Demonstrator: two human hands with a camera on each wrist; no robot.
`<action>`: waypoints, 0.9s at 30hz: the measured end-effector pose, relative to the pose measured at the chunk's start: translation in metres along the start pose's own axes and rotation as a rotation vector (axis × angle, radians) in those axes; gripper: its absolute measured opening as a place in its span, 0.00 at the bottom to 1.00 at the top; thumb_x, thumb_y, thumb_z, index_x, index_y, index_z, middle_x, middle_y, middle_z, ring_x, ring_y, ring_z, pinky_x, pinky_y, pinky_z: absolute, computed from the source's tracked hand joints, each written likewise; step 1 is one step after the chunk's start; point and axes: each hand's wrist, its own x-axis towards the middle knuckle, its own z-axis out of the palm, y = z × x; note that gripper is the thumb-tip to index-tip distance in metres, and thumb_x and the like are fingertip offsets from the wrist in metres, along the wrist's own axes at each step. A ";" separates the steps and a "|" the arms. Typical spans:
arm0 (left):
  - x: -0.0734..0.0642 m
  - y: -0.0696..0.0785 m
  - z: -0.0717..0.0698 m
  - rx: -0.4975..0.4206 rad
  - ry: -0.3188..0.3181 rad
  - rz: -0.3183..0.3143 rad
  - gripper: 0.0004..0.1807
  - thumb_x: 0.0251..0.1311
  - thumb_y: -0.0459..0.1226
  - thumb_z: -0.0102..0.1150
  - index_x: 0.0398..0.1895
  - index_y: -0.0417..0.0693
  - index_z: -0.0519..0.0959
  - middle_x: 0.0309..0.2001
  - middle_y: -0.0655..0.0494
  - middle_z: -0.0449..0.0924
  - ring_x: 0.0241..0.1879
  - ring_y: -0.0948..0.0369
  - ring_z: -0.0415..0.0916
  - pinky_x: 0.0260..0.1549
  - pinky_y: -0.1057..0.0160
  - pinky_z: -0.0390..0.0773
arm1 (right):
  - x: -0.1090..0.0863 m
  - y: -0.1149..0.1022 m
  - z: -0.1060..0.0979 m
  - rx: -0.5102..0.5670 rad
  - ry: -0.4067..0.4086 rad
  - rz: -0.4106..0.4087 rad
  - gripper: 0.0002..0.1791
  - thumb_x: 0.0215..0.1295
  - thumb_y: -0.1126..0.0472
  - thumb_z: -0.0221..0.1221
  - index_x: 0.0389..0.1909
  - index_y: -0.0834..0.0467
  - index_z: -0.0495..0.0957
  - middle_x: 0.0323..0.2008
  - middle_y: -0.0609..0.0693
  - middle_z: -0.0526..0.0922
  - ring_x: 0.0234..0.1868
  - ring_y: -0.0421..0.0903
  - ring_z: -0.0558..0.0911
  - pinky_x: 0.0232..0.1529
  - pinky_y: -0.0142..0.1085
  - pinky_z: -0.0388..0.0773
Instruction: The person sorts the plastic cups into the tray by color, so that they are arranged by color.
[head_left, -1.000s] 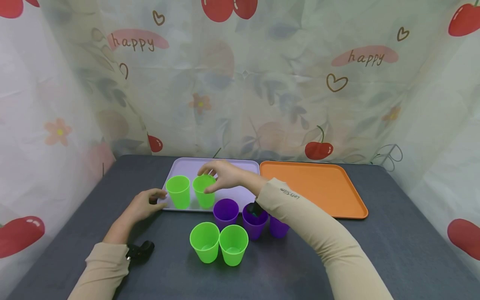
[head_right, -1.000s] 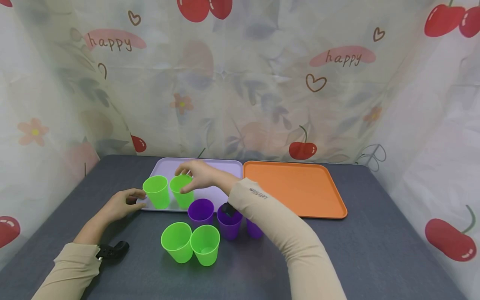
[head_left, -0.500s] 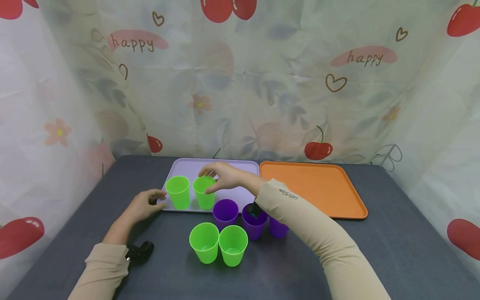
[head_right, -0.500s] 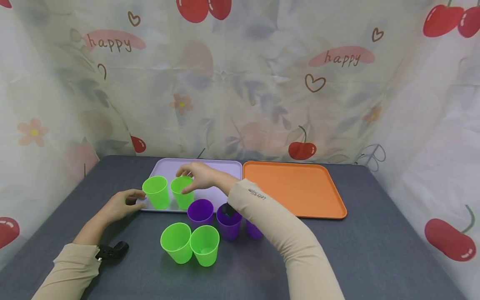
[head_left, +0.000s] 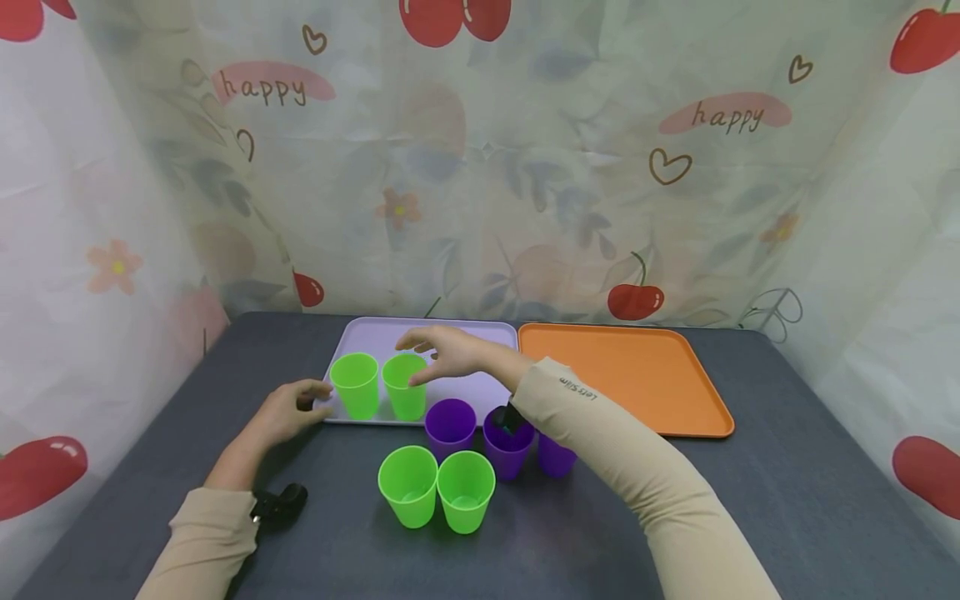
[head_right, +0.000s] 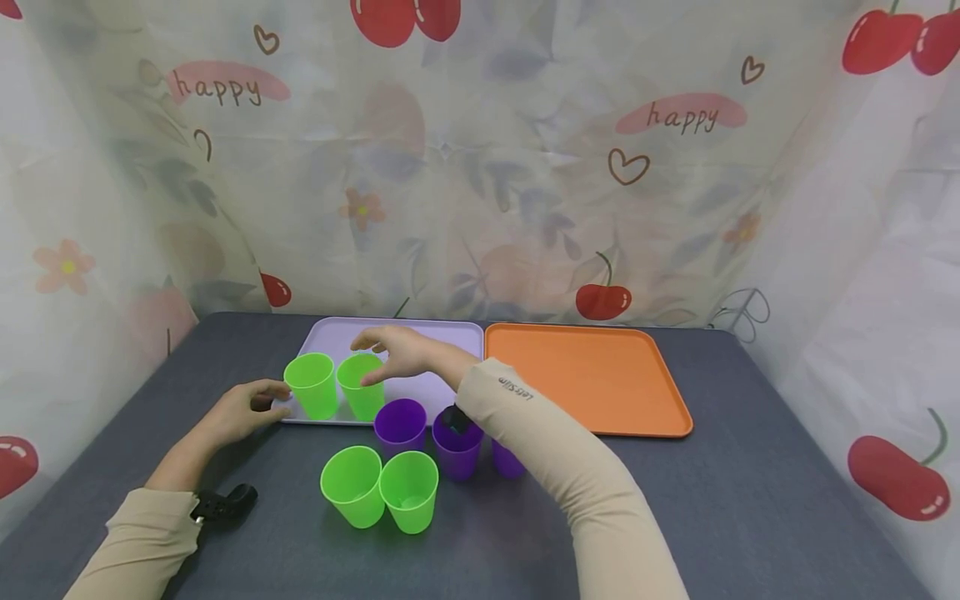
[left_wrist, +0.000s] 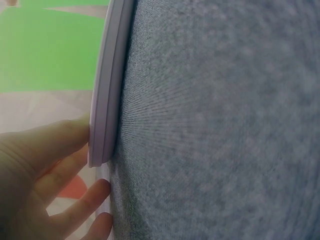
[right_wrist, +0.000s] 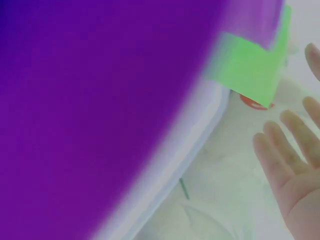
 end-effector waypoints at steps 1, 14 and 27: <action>0.000 0.000 0.000 0.000 0.000 0.001 0.20 0.57 0.36 0.60 0.51 0.33 0.75 0.49 0.35 0.78 0.51 0.39 0.73 0.50 0.43 0.73 | -0.001 0.000 -0.001 -0.009 0.017 -0.001 0.30 0.57 0.60 0.64 0.61 0.61 0.68 0.62 0.56 0.72 0.63 0.56 0.72 0.61 0.46 0.71; -0.001 0.001 0.001 -0.003 -0.005 -0.015 0.21 0.58 0.37 0.60 0.52 0.34 0.75 0.50 0.35 0.78 0.52 0.38 0.73 0.50 0.43 0.73 | -0.041 -0.020 -0.030 0.010 0.162 -0.064 0.20 0.60 0.59 0.61 0.53 0.58 0.75 0.51 0.54 0.80 0.53 0.48 0.79 0.55 0.39 0.77; -0.002 0.003 -0.001 0.000 -0.001 0.000 0.20 0.58 0.36 0.60 0.51 0.33 0.75 0.49 0.34 0.78 0.51 0.38 0.73 0.50 0.42 0.73 | -0.094 -0.030 -0.031 0.099 0.303 -0.135 0.17 0.58 0.63 0.62 0.49 0.60 0.77 0.48 0.53 0.82 0.49 0.46 0.80 0.54 0.38 0.78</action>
